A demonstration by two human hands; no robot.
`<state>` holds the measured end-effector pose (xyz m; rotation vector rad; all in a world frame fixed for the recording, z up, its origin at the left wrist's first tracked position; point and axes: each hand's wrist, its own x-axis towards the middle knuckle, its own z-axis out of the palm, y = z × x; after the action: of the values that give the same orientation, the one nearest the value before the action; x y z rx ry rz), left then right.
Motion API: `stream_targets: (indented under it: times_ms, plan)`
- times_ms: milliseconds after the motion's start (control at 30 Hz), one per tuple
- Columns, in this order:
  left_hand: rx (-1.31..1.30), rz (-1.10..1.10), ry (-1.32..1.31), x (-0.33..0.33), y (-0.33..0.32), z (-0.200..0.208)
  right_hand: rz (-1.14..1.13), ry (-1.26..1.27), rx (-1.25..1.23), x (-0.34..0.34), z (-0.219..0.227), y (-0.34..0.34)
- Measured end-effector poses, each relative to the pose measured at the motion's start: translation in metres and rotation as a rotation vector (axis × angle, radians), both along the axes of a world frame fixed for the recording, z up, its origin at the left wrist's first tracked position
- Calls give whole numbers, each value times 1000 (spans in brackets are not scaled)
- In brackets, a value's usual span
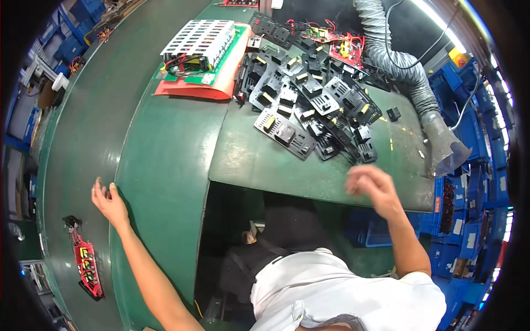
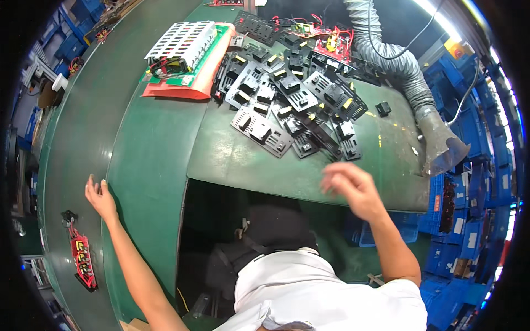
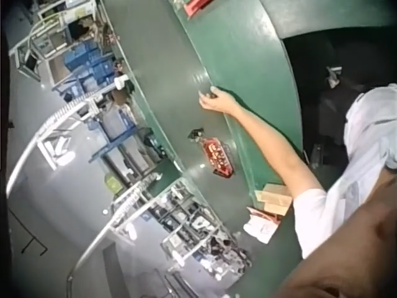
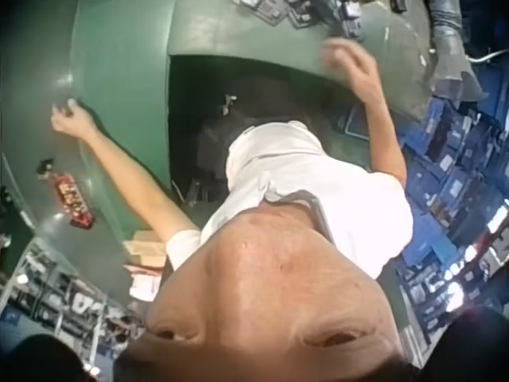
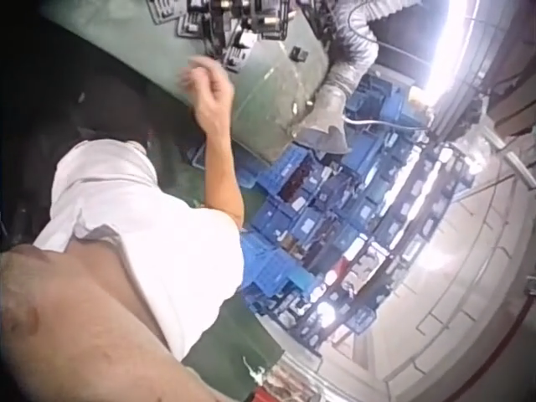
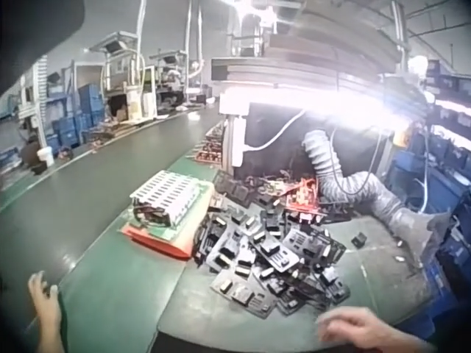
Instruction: Assembling electronic components onto circuit boards at a manufacturing station.
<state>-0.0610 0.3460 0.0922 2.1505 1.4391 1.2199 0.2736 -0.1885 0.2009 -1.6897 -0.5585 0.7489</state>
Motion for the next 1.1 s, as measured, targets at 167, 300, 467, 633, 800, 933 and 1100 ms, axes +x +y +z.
stream_targets:
  times_ms: [167,300,467,633,800,933,1100]
  plan:
    - [-96,-38,-17,3,-7,5,-389,-834,-152,28,-43,-20]
    - [-42,-77,-171,-16,5,2,-581,-853,-178,40,-60,-28]
    - [-41,-36,-125,-6,-11,18,-630,-743,-216,47,-63,-28]
    - [-51,-111,-186,-13,-8,12,-567,-761,-236,47,-61,-28]
    - [-170,-31,-151,0,-23,21,-370,-987,-379,45,-59,-27]
    - [-172,-84,-175,-5,-17,17,-439,-861,-298,52,-65,-32]
    - [-209,-52,-143,-6,-15,20,-490,-701,-236,70,-58,-12]
